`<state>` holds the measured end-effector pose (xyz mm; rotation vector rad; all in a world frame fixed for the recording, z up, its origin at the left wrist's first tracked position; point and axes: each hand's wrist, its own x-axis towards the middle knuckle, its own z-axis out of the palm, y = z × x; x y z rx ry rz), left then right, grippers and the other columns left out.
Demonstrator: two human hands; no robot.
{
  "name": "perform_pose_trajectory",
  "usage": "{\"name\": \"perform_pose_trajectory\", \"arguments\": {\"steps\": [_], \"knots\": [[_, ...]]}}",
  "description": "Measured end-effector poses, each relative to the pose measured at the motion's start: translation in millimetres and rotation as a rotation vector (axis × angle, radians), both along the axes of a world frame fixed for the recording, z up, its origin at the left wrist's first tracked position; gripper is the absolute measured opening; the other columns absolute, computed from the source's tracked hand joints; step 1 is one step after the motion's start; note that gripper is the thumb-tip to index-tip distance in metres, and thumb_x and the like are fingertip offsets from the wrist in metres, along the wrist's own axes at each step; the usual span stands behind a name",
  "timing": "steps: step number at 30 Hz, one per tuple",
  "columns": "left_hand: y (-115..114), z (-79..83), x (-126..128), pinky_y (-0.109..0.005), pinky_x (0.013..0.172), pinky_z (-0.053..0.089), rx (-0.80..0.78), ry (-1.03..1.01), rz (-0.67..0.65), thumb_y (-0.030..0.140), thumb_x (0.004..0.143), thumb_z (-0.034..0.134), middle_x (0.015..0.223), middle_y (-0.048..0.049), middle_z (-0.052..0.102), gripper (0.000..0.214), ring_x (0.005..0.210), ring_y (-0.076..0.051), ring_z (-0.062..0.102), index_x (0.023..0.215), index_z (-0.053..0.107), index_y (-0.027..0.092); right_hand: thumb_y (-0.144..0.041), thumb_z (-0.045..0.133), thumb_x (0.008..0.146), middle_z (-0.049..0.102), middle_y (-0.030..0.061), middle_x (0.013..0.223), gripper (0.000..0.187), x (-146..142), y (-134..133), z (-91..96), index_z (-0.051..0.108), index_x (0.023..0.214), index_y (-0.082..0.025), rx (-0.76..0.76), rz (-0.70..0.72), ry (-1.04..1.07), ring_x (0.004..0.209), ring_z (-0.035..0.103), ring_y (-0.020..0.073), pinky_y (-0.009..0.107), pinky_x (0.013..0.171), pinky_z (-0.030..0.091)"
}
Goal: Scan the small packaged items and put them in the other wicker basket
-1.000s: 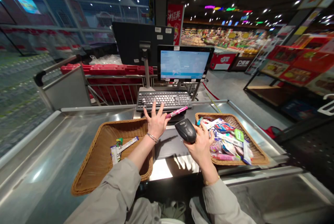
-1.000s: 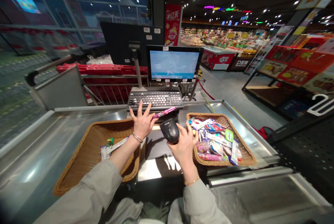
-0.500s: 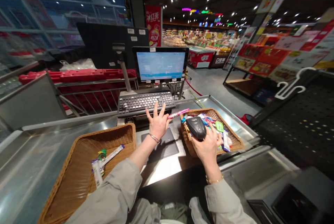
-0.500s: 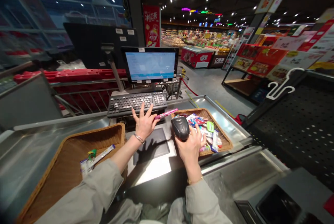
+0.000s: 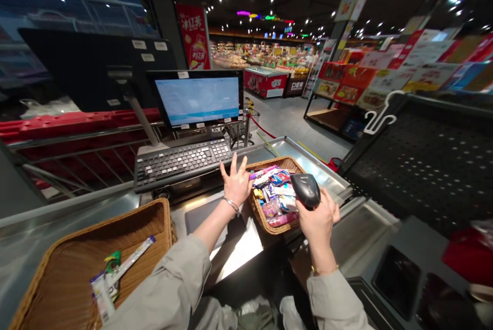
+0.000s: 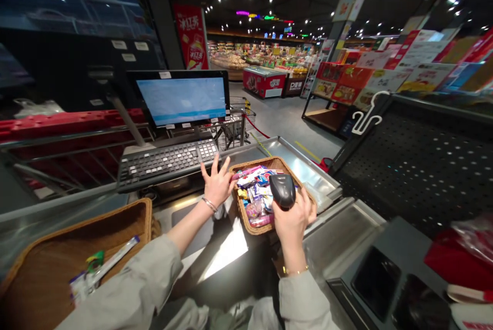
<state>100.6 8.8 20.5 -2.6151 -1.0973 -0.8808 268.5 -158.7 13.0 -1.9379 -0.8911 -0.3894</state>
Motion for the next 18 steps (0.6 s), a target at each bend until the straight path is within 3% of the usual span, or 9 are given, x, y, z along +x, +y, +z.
{"name": "perform_pose_trajectory", "arguments": {"steps": [10, 14, 18], "knots": [[19.6, -17.3, 47.2, -0.076, 0.112, -0.007, -0.031, -0.007, -0.050, 0.033, 0.089, 0.056, 0.151, -0.0078, 0.046, 0.019, 0.150, -0.037, 0.013, 0.088, 0.072, 0.022, -0.048, 0.061, 0.075, 0.067, 0.0146, 0.114, 0.043, 26.7, -8.5, -12.8, 0.066, 0.105, -0.017, 0.006, -0.069, 0.015, 0.125, 0.050, 0.0328, 0.054, 0.113, 0.018], [25.7, -28.8, 64.8, -0.077, 0.109, -0.011, -0.065, -0.036, -0.035, 0.037, 0.093, 0.051, 0.150, -0.0099, 0.047, 0.029, 0.150, -0.036, 0.017, 0.111, 0.070, 0.024, -0.050, 0.060, 0.076, 0.068, 0.0151, 0.112, 0.044, 32.4, -9.3, -13.3, 0.066, 0.104, -0.017, -0.004, -0.082, 0.003, 0.126, 0.050, 0.0329, 0.053, 0.112, 0.021], [27.1, -32.2, 65.3, -0.073, 0.112, -0.012, -0.091, -0.033, -0.030, 0.039, 0.093, 0.051, 0.153, -0.0116, 0.042, 0.039, 0.150, -0.035, 0.016, 0.127, 0.063, 0.023, -0.050, 0.061, 0.075, 0.068, 0.0159, 0.113, 0.044, 34.1, -5.8, -12.7, 0.066, 0.103, -0.016, -0.003, -0.089, 0.008, 0.126, 0.050, 0.0330, 0.052, 0.112, 0.024]]}}
